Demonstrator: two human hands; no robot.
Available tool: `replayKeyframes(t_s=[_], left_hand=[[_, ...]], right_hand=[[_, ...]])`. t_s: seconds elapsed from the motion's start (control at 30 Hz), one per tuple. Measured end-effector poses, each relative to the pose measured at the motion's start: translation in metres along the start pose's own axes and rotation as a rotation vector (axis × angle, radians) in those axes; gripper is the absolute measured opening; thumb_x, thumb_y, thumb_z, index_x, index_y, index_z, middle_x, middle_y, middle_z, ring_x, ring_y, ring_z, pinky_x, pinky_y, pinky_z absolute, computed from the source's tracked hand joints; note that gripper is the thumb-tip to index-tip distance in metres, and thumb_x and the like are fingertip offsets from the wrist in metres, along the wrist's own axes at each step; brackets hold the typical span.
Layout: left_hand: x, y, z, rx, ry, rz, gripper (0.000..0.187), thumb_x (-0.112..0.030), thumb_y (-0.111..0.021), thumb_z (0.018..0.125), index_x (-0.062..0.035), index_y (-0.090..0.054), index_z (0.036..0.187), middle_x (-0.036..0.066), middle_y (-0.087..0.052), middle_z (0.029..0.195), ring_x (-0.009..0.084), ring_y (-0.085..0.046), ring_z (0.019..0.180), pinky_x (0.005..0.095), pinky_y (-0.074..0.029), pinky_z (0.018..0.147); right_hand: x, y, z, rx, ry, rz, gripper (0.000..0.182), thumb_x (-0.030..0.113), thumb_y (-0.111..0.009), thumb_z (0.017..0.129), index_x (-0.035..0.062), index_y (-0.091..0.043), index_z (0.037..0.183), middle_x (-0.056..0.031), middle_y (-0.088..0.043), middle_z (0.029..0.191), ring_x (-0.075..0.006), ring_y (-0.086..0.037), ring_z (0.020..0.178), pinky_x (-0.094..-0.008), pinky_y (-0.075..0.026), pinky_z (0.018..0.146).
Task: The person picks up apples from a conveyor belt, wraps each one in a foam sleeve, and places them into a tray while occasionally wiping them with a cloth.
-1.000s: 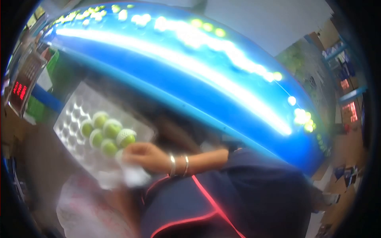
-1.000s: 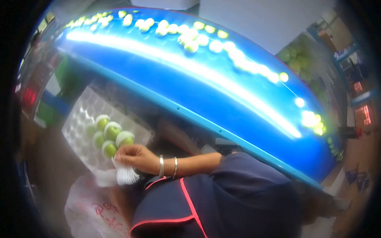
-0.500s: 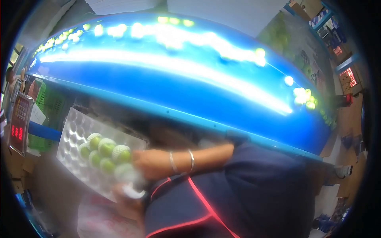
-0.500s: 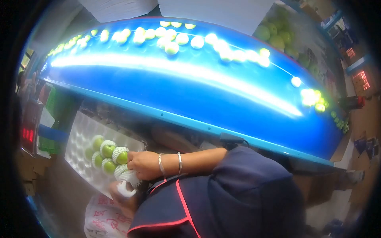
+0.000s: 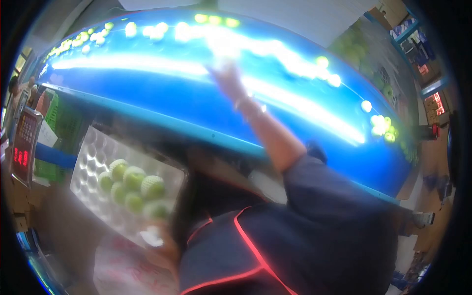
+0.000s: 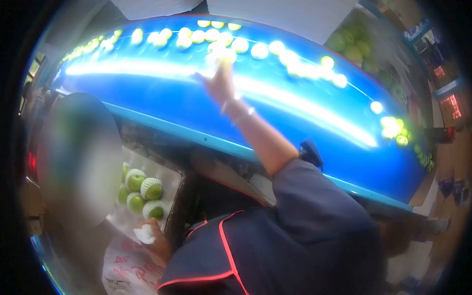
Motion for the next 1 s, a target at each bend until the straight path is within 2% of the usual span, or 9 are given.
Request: replayKeyframes(t_s=[0.13, 0.4, 0.47, 0.53, 0.6, 0.7, 0.77, 0.97, 1.0], left_hand=[[0.047, 0.008, -0.009, 0.003, 0.277, -0.072, 0.015, -0.011, -0.067, 0.084, -0.0036, -0.053, 0.084, 0.003, -0.053, 0.068, 0.0122, -0.049, 0.053, 0.0277, -0.04, 0.05], [-0.006, 0.033, -0.014, -0.174, 0.303, 0.03, 0.013, -0.013, -0.067, 0.086, -0.0055, -0.056, 0.086, 0.0, -0.053, 0.066, 0.0058, -0.047, 0.051, 0.0197, -0.036, 0.047], [-0.007, 0.034, -0.017, -0.195, 0.364, -0.022, 0.008, -0.01, -0.063, 0.089, -0.0043, -0.057, 0.087, 0.0, -0.055, 0.068, 0.0056, -0.049, 0.053, 0.0193, -0.036, 0.047], [-0.003, 0.042, -0.016, -0.159, 0.417, 0.052, 0.008, -0.011, -0.062, 0.089, -0.0038, -0.059, 0.091, 0.0, -0.056, 0.071, 0.0058, -0.05, 0.055, 0.0195, -0.037, 0.049], [0.004, 0.04, -0.018, -0.162, 0.415, 0.025, 0.011, -0.011, -0.061, 0.089, -0.0032, -0.06, 0.097, 0.0, -0.058, 0.074, 0.0064, -0.051, 0.059, 0.0197, -0.038, 0.051], [0.027, 0.028, -0.016, -0.116, 0.469, -0.282, 0.023, -0.01, -0.061, 0.088, -0.0019, -0.059, 0.109, 0.002, -0.06, 0.08, 0.008, -0.054, 0.067, 0.0201, -0.04, 0.056], [0.028, 0.006, -0.017, 0.059, 0.654, -0.665, 0.031, -0.009, -0.061, 0.086, -0.0008, -0.057, 0.116, 0.004, -0.061, 0.085, 0.0094, -0.055, 0.071, 0.0202, -0.041, 0.059], [0.042, 0.022, -0.045, -0.029, 0.83, -1.133, 0.036, -0.009, -0.061, 0.085, -0.0027, -0.052, 0.12, 0.001, -0.059, 0.085, 0.0089, -0.054, 0.072, 0.0233, -0.043, 0.062], [0.046, 0.034, -0.045, -0.059, 0.782, -0.972, 0.035, -0.01, -0.061, 0.085, -0.003, -0.053, 0.118, 0.001, -0.058, 0.084, 0.0084, -0.053, 0.07, 0.0232, -0.042, 0.061]], right_hand=[[-0.106, -0.05, 0.026, -0.061, -0.348, -0.127, 0.047, 0.04, -0.072, 0.077, 0.0034, -0.064, 0.106, -0.0142, -0.062, 0.101, -0.0281, -0.059, 0.098, -0.0437, -0.043, 0.088], [-0.123, -0.072, 0.044, 0.251, -0.206, -0.455, 0.04, 0.035, -0.07, 0.08, 0.004, -0.065, 0.105, -0.0122, -0.063, 0.099, -0.0251, -0.06, 0.094, -0.0412, -0.045, 0.085], [-0.124, -0.067, 0.046, 0.236, -0.185, -0.288, 0.039, 0.034, -0.069, 0.081, 0.0041, -0.065, 0.105, -0.0117, -0.063, 0.099, -0.0244, -0.06, 0.093, -0.0406, -0.046, 0.084], [-0.106, -0.065, 0.036, 0.201, -0.209, 0.28, 0.032, 0.029, -0.066, 0.083, 0.0037, -0.065, 0.103, -0.0084, -0.064, 0.096, -0.0203, -0.06, 0.09, -0.0364, -0.047, 0.081], [-0.038, -0.048, 0.015, 0.304, -0.191, 0.948, 0.027, 0.018, -0.063, 0.085, 0.0019, -0.062, 0.107, -0.0051, -0.064, 0.094, -0.0143, -0.059, 0.087, -0.0288, -0.048, 0.079], [0.143, 0.001, -0.057, 0.923, -0.312, 1.547, 0.046, 0.014, -0.067, 0.082, 0.0007, -0.051, 0.123, -0.0093, -0.059, 0.113, -0.0181, -0.058, 0.102, -0.0314, -0.049, 0.086], [0.224, 0.022, -0.103, 1.304, 0.034, 1.561, 0.065, 0.015, -0.075, 0.076, -0.0005, -0.045, 0.131, -0.0105, -0.052, 0.125, -0.0186, -0.05, 0.116, -0.0339, -0.039, 0.1], [0.307, 0.03, -0.151, 1.733, -0.057, 1.631, 0.076, 0.016, -0.077, 0.075, -0.0012, -0.037, 0.137, -0.0121, -0.048, 0.13, -0.0182, -0.041, 0.124, -0.0315, -0.032, 0.105], [0.316, 0.032, -0.146, 1.742, -0.063, 1.602, 0.076, 0.016, -0.077, 0.075, -0.0011, -0.037, 0.138, -0.0122, -0.048, 0.131, -0.0176, -0.041, 0.124, -0.0314, -0.033, 0.104]])
Point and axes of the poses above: each hand's wrist, its own z-axis towards the middle knuckle, its own y-axis out of the back of the hand, x = y × z, the point moved 7 cm from there along z, towards the middle knuckle
